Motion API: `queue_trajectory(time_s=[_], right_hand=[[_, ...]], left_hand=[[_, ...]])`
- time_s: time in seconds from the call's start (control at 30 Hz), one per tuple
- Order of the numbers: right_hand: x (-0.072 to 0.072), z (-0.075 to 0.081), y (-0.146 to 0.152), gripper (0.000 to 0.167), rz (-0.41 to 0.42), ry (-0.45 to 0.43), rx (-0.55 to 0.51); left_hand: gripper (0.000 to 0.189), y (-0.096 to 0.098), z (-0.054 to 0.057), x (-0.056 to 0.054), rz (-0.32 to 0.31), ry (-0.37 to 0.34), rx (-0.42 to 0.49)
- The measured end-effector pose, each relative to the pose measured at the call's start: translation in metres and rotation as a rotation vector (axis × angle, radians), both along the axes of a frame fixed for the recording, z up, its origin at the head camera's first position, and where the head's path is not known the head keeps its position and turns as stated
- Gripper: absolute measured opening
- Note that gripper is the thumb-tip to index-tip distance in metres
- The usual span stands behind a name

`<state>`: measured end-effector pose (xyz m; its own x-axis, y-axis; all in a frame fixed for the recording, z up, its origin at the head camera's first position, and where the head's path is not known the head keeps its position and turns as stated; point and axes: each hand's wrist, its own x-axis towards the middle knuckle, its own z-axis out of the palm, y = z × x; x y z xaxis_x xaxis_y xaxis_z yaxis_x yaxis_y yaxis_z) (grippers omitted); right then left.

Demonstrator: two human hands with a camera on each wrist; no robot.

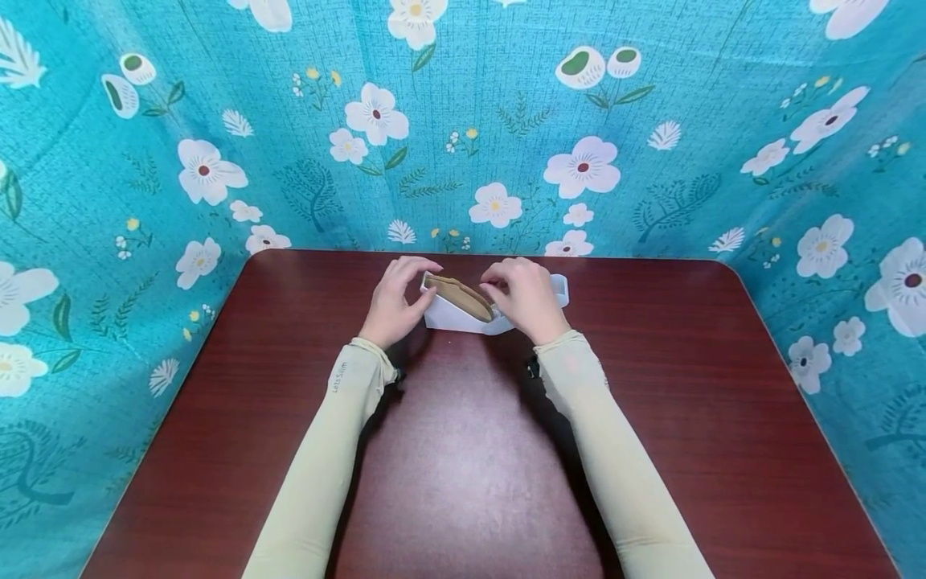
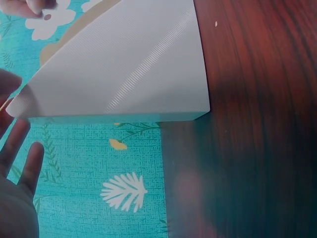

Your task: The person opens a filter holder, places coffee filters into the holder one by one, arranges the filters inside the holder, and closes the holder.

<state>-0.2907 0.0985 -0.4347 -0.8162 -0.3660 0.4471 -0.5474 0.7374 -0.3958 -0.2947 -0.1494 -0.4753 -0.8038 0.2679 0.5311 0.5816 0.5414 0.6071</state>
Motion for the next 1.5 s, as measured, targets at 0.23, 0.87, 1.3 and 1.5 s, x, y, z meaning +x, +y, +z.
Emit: queue_trajectory(time_s=[0.23, 0.87, 1.3, 1.5], right_hand=[[0.005, 0.012, 0.035, 0.017, -0.054, 0.027, -0.068], [0.008, -0.004, 0.103, 0.052, -0.057, -0.33, -0.136], [0.004, -0.014, 0.106, 0.051, -0.033, -0.359, -0.205], [0.006, -0.012, 0.103, 0.051, -0.033, -0.38, -0.234]], left_hand=[[0.058, -0.005, -0.004, -0.002, -0.046, -0.092, 0.032], [0.064, -0.012, -0.016, -0.005, -0.05, -0.34, 0.013], [0.042, -0.014, -0.021, -0.008, -0.06, -0.419, 0.008], [0.042, -0.015, -0.025, -0.009, -0.067, -0.416, 0.012]])
